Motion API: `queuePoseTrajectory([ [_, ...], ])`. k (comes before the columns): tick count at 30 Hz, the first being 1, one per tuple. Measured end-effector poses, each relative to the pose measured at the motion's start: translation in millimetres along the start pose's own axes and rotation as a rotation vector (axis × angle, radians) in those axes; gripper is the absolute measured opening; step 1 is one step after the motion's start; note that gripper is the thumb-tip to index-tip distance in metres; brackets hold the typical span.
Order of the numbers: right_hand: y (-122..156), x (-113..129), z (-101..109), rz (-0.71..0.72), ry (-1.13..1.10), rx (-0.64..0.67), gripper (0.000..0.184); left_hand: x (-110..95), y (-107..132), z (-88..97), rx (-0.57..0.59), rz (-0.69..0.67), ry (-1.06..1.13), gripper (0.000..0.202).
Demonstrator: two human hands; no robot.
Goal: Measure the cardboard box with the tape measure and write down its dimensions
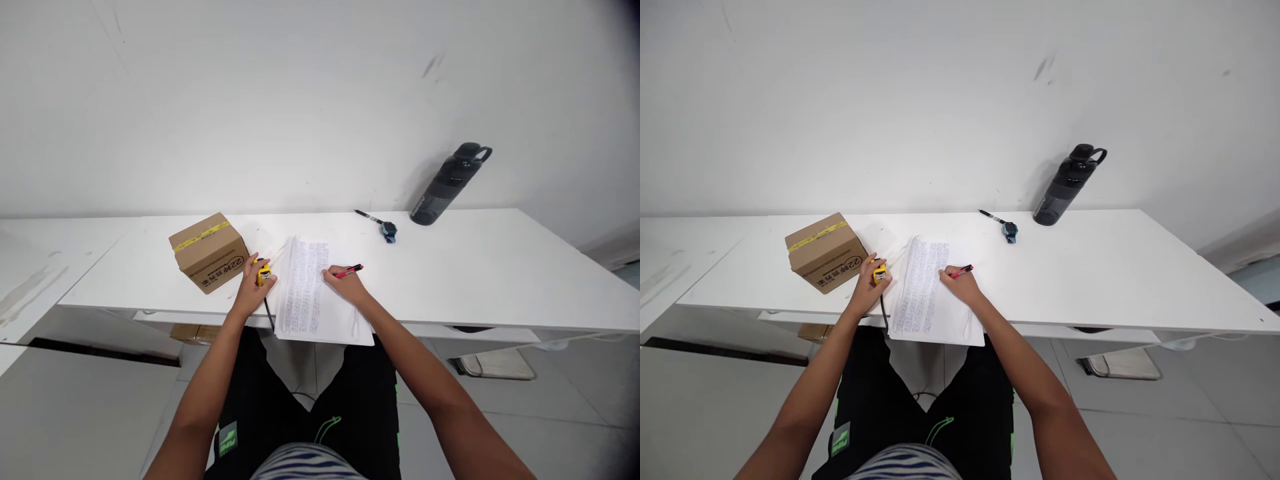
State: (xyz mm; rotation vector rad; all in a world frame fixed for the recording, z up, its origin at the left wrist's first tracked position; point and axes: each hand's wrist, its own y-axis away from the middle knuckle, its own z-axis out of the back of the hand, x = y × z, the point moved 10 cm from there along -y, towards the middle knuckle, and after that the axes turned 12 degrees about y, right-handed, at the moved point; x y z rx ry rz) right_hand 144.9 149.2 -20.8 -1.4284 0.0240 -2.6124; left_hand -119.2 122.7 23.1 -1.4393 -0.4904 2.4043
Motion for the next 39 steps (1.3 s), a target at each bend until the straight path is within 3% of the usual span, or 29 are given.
queuePoseTrajectory([
  [9,1,2,-3,0.027,0.007,0.037,0.041,-4,0,1.0,-0.005,-0.022,0.102,0.038],
  [15,1,0,4,-0.003,-0.01,-0.026,0.044,-14,1,3.4,-0.017,-0.066,0.125,0.032],
  [20,1,1,-1,0.005,-0.007,0.034,0.041,-15,2,17.1,-0.171,-0.069,0.033,0.029],
  [24,1,-1,2,-0.007,0.0,0.004,0.041,-20,7,26.4,-0.273,-0.104,-0.065,0.028],
  [32,1,-2,5,-0.005,0.005,-0.041,0.044,-39,14,23.2,-0.275,-0.252,-0.209,0.021],
  [36,2,0,3,0.007,0.008,-0.003,0.042,-40,15,24.9,-0.31,-0.235,-0.257,0.021],
  [39,3,0,4,0.002,0.007,-0.014,0.044,-39,13,18.8,-0.251,-0.228,-0.231,0.022],
])
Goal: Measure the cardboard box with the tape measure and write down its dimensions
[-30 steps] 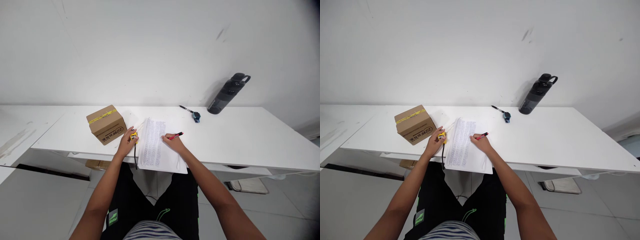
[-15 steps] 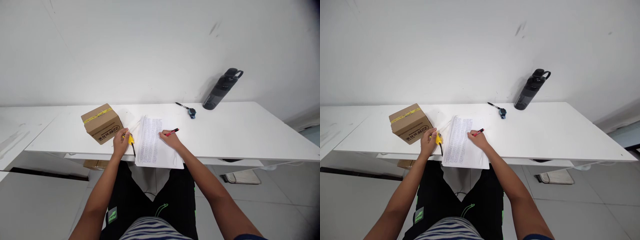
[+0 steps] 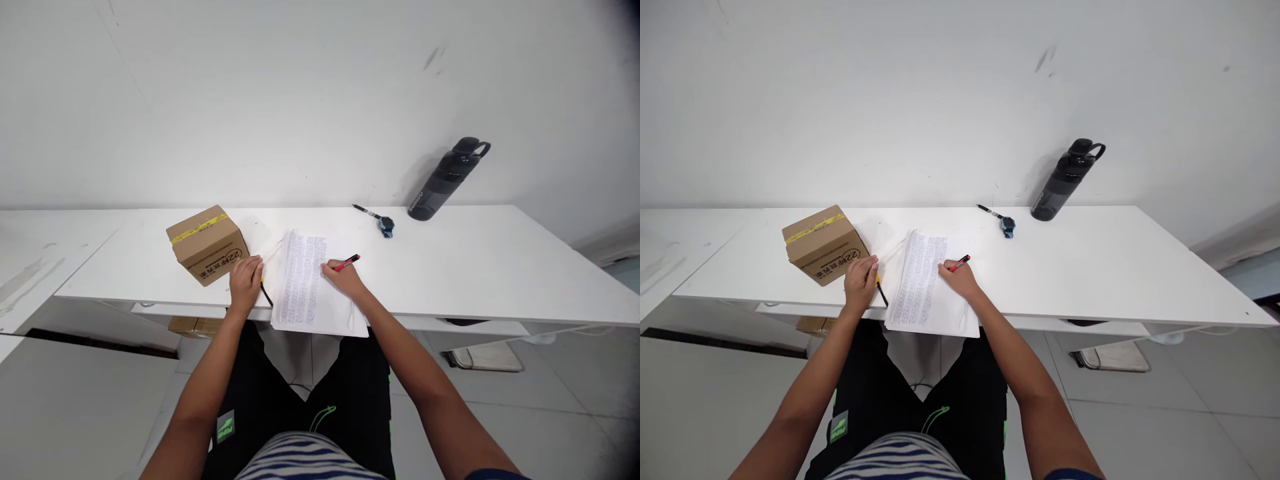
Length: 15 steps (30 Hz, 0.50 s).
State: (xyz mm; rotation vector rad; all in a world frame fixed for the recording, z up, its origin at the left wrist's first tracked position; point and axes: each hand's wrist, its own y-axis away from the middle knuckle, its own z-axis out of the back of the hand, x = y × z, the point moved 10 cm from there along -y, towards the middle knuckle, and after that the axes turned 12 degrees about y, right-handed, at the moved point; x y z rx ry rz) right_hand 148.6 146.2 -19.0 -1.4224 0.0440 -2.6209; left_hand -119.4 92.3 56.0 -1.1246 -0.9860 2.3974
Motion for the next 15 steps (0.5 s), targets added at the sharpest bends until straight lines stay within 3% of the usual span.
queuePoseTrajectory([
  [8,1.0,1.1,3.3,-0.012,0.018,-0.041,0.043,-0.6,0.2,-4.3,0.044,-0.009,-0.007,0.02],
  [15,2.5,2.7,1.3,0.006,0.023,-0.017,0.043,1.4,1.2,-5.4,0.098,0.028,0.06,0.033],
])
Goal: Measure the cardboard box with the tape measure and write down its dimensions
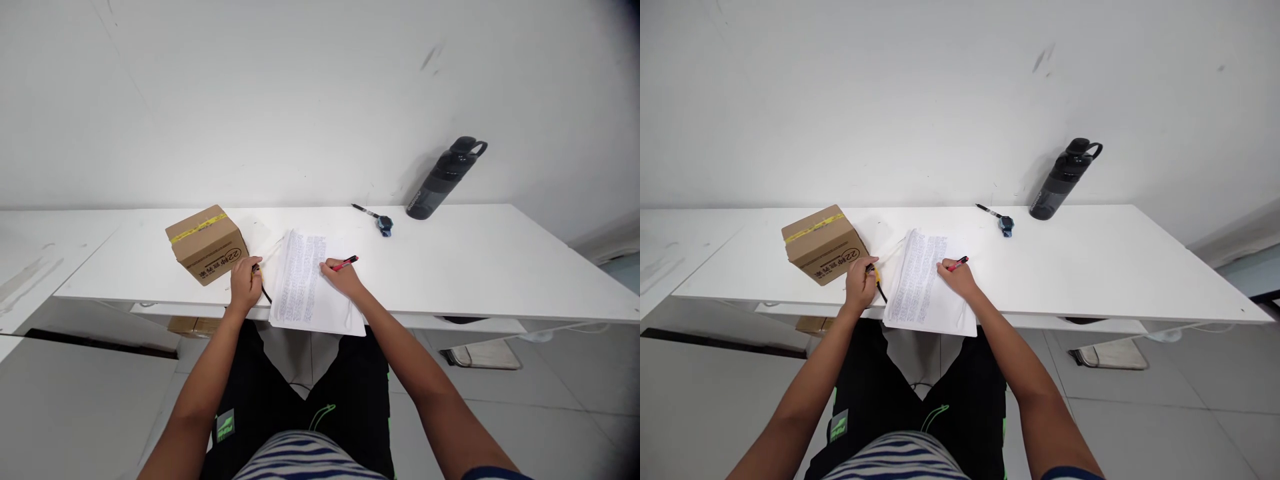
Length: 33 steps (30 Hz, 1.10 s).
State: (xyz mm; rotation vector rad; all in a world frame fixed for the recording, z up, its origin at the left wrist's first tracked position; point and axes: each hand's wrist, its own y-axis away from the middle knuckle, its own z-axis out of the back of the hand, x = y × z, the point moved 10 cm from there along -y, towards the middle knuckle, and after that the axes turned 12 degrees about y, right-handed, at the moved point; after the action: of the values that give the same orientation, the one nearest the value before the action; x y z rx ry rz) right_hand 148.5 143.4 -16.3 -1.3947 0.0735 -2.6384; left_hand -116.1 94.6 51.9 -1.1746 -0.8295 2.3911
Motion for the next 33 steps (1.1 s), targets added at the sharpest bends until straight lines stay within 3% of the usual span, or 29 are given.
queuePoseTrajectory([
  [7,1,1,7,0.002,0.044,-0.07,0.043,3,2,6.8,-0.074,0.035,0.065,0.024],
  [12,0,1,2,0.014,0.042,-0.01,0.042,13,5,8.4,-0.131,0.118,0.165,0.033],
  [16,1,-2,5,0.0,0.042,-0.042,0.043,20,9,12.2,-0.193,0.187,0.226,0.029],
  [25,-1,-5,4,-0.012,-0.024,-0.013,0.042,22,9,15.8,-0.218,0.19,0.199,0.023],
  [33,1,-4,8,-0.032,-0.041,-0.033,0.038,29,8,15.4,-0.278,0.233,0.363,0.031],
])
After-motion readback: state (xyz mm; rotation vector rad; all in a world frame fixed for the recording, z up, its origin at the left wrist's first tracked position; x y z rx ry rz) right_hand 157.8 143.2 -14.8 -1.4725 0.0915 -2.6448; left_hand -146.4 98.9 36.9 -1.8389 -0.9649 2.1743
